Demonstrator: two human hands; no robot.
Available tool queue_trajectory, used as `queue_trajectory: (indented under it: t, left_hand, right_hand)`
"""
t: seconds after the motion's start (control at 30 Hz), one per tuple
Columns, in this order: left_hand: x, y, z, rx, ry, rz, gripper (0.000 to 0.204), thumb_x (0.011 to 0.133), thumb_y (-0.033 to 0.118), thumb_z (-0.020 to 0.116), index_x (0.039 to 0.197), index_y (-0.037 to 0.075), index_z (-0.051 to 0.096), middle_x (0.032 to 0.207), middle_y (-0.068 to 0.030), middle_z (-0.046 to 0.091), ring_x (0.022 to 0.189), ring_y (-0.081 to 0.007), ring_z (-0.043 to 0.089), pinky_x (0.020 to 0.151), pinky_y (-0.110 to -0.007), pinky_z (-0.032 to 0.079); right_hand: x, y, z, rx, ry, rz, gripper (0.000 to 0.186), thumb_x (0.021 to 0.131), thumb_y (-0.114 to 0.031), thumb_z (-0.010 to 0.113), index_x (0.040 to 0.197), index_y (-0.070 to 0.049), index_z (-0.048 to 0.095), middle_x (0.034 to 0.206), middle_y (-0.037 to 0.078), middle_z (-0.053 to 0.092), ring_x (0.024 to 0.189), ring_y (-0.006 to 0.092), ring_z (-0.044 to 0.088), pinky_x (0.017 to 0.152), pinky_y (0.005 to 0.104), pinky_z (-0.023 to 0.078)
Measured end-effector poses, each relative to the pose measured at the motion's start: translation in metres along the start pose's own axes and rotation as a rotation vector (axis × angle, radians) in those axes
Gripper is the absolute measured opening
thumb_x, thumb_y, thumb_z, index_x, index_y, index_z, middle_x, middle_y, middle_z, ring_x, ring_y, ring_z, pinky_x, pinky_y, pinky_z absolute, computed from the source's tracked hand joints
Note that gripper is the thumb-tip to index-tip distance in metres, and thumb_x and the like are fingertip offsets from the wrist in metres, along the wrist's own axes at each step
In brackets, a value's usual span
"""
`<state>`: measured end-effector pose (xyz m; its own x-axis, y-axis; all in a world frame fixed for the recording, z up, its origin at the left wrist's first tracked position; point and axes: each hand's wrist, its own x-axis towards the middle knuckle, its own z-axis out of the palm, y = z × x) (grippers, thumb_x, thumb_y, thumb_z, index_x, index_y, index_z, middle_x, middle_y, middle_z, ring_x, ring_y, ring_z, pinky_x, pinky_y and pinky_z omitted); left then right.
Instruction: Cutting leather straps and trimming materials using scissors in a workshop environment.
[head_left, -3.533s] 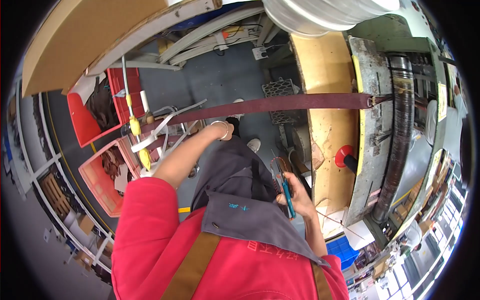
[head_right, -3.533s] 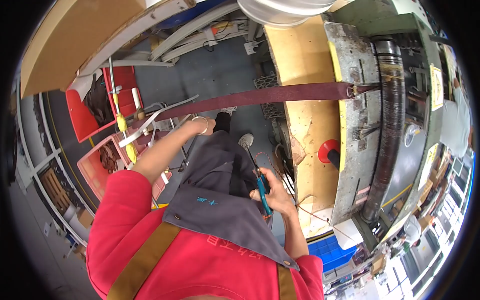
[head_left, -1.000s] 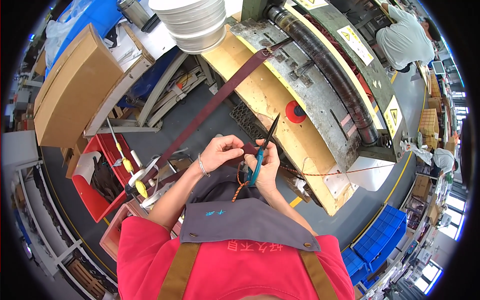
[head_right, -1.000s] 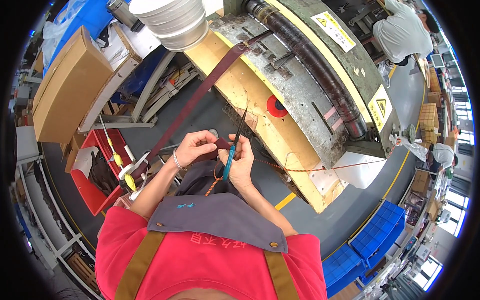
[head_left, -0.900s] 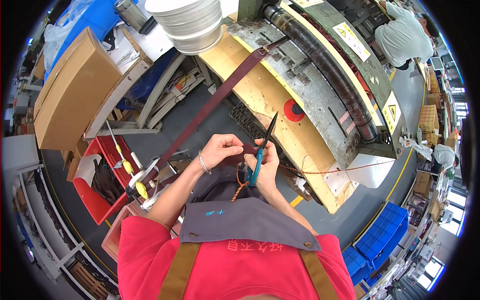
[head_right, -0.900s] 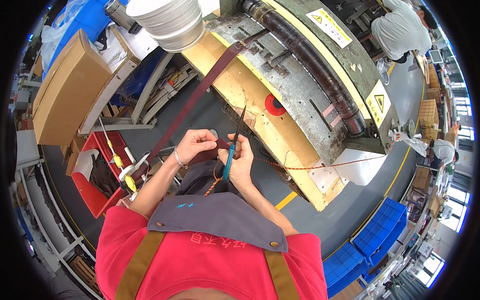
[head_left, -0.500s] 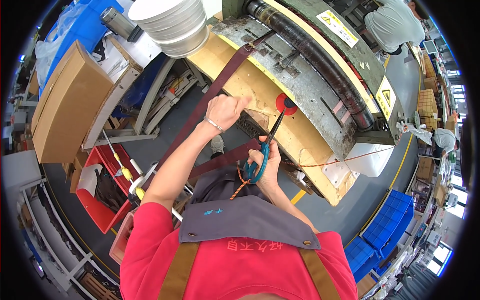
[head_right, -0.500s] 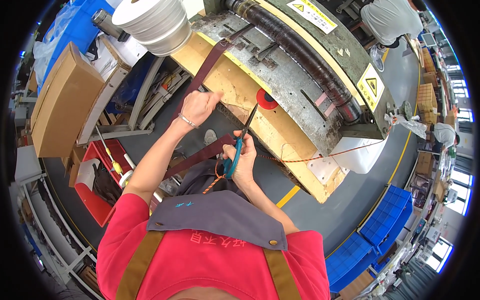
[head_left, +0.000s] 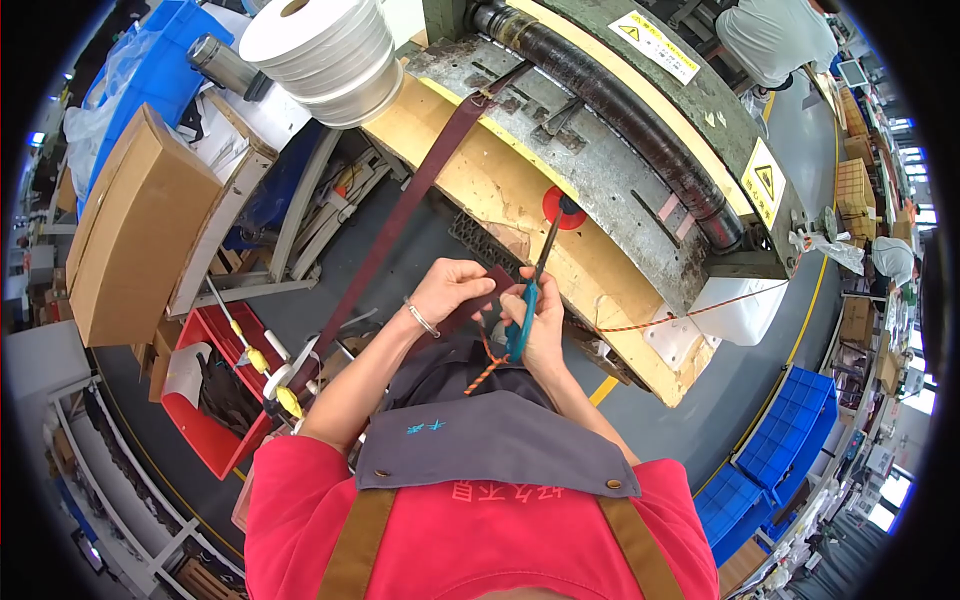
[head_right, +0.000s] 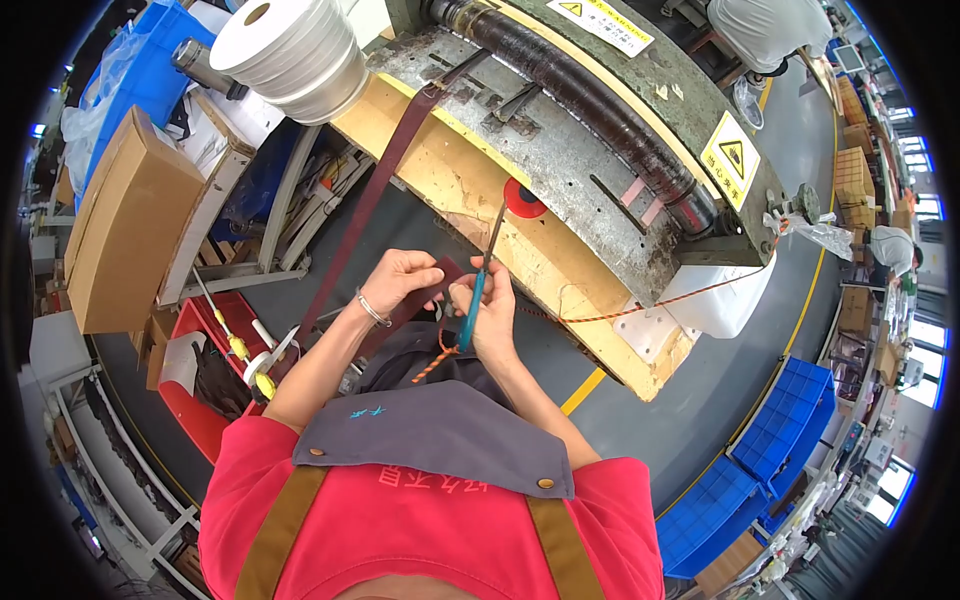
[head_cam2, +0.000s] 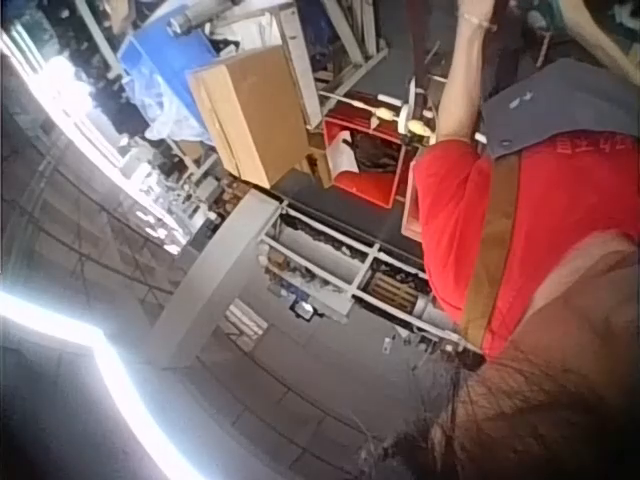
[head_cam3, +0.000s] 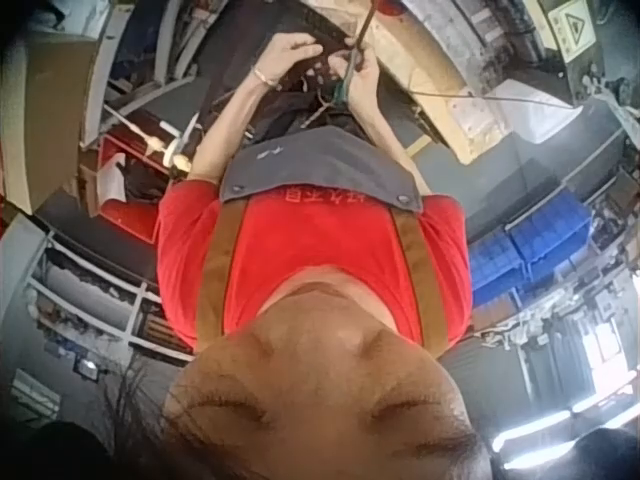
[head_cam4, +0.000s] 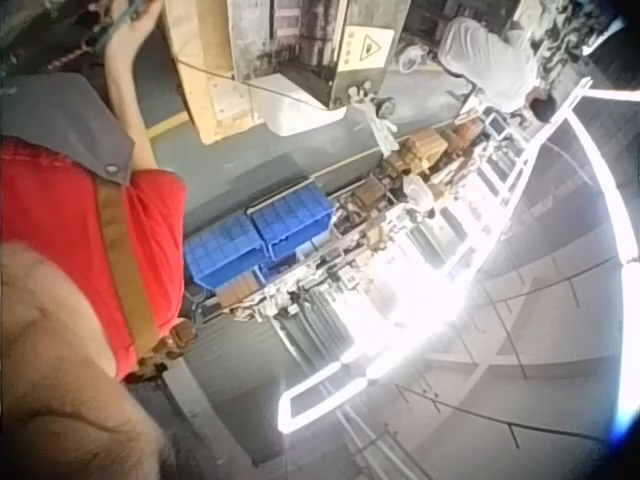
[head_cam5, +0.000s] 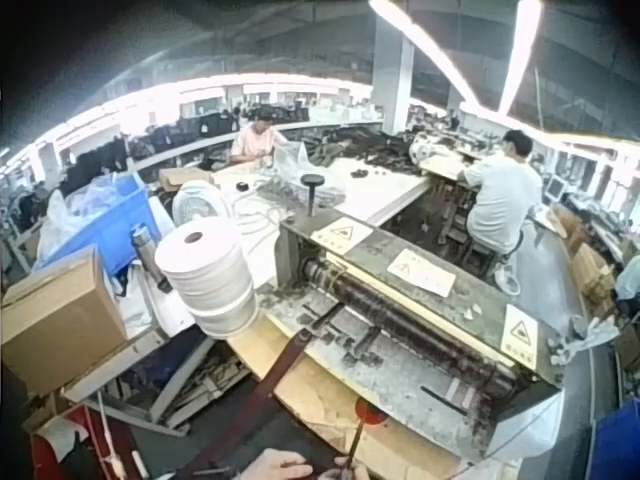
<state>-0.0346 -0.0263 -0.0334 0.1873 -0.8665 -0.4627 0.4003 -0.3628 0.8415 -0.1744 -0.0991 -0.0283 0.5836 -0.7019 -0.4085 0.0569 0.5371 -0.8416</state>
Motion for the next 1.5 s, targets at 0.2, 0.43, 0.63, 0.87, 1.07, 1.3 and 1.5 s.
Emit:
queue_trajectory:
  t: [0.2, 0.43, 0.63, 0.87, 1.07, 1.3, 1.5]
  left_hand:
    - [-0.003, 0.006, 0.0, -0.229, 0.059, 0.099, 0.018, 0.081, 0.017, 0.056, 0.083, -0.001, 0.057, 0.068, -0.0073, 0.06, 0.053, -0.0092, 0.056, 0.048, -0.019, 0.043]
    - [0.002, 0.003, 0.015, -0.194, 0.067, 0.066, 0.017, 0.082, 0.016, 0.054, 0.078, -0.001, 0.056, 0.066, -0.0082, 0.059, 0.053, -0.0094, 0.055, 0.049, -0.02, 0.045]
    - [0.008, 0.0, 0.023, -0.158, 0.033, 0.047, 0.018, 0.082, 0.017, 0.053, 0.081, -0.001, 0.055, 0.068, -0.0074, 0.058, 0.054, -0.009, 0.055, 0.05, -0.019, 0.045]
    - [0.014, 0.002, 0.031, -0.132, 0.012, 0.054, 0.019, 0.083, 0.018, 0.053, 0.081, -0.001, 0.055, 0.066, -0.0074, 0.058, 0.053, -0.0091, 0.055, 0.049, -0.019, 0.045]
    - [0.015, 0.003, 0.029, -0.11, -0.045, -0.013, 0.017, 0.082, 0.017, 0.053, 0.08, 0.0, 0.056, 0.061, -0.0032, 0.056, 0.045, -0.0062, 0.05, 0.04, -0.017, 0.039]
    - [0.018, 0.008, 0.025, 0.08, -0.151, -0.146, 0.016, 0.078, 0.016, 0.058, 0.076, 0.001, 0.058, 0.056, 0.0011, 0.052, 0.042, -0.0032, 0.047, 0.033, -0.016, 0.037]
    - [0.015, 0.022, 0.027, 0.214, -0.159, -0.154, 0.013, 0.077, 0.014, 0.058, 0.073, 0.002, 0.06, 0.053, 0.0015, 0.052, 0.041, -0.0022, 0.046, 0.032, -0.015, 0.034]
  right_hand:
    - [-0.018, -0.003, -0.023, -0.372, -0.321, 0.003, 0.038, 0.082, -0.024, 0.054, 0.109, -0.004, 0.037, 0.08, 0.001, 0.043, 0.073, 0.008, 0.044, 0.066, 0.0219, 0.038]
    - [-0.016, 0.021, -0.035, -0.451, -0.303, -0.073, 0.044, 0.08, -0.038, 0.053, 0.104, -0.003, 0.04, 0.074, 0.001, 0.041, 0.066, 0.0097, 0.042, 0.06, 0.0234, 0.037]
    - [-0.016, 0.018, -0.039, -0.424, -0.271, -0.083, 0.043, 0.08, -0.039, 0.053, 0.101, -0.003, 0.04, 0.072, 0.001, 0.041, 0.065, 0.008, 0.041, 0.058, 0.0226, 0.037]
    - [-0.026, 0.001, -0.042, -0.495, -0.169, -0.051, 0.028, 0.081, -0.026, 0.055, 0.091, -0.002, 0.044, 0.065, 0.0, 0.044, 0.059, 0.0062, 0.04, 0.055, 0.0209, 0.037]
    - [-0.029, -0.001, -0.063, -0.469, -0.152, -0.017, 0.026, 0.08, -0.023, 0.055, 0.093, -0.002, 0.045, 0.069, 0.002, 0.05, 0.061, 0.0076, 0.043, 0.058, 0.0217, 0.039]
    - [-0.017, -0.036, -0.077, -0.705, -0.507, 0.025, 0.043, 0.078, -0.041, 0.051, 0.1, -0.004, 0.045, 0.073, 0.004, 0.043, 0.068, 0.0134, 0.044, 0.064, 0.027, 0.038]
    - [-0.012, -0.042, -0.079, -0.777, -0.577, 0.093, 0.046, 0.076, -0.045, 0.052, 0.099, -0.005, 0.045, 0.072, 0.004, 0.042, 0.069, 0.0158, 0.043, 0.065, 0.0289, 0.037]
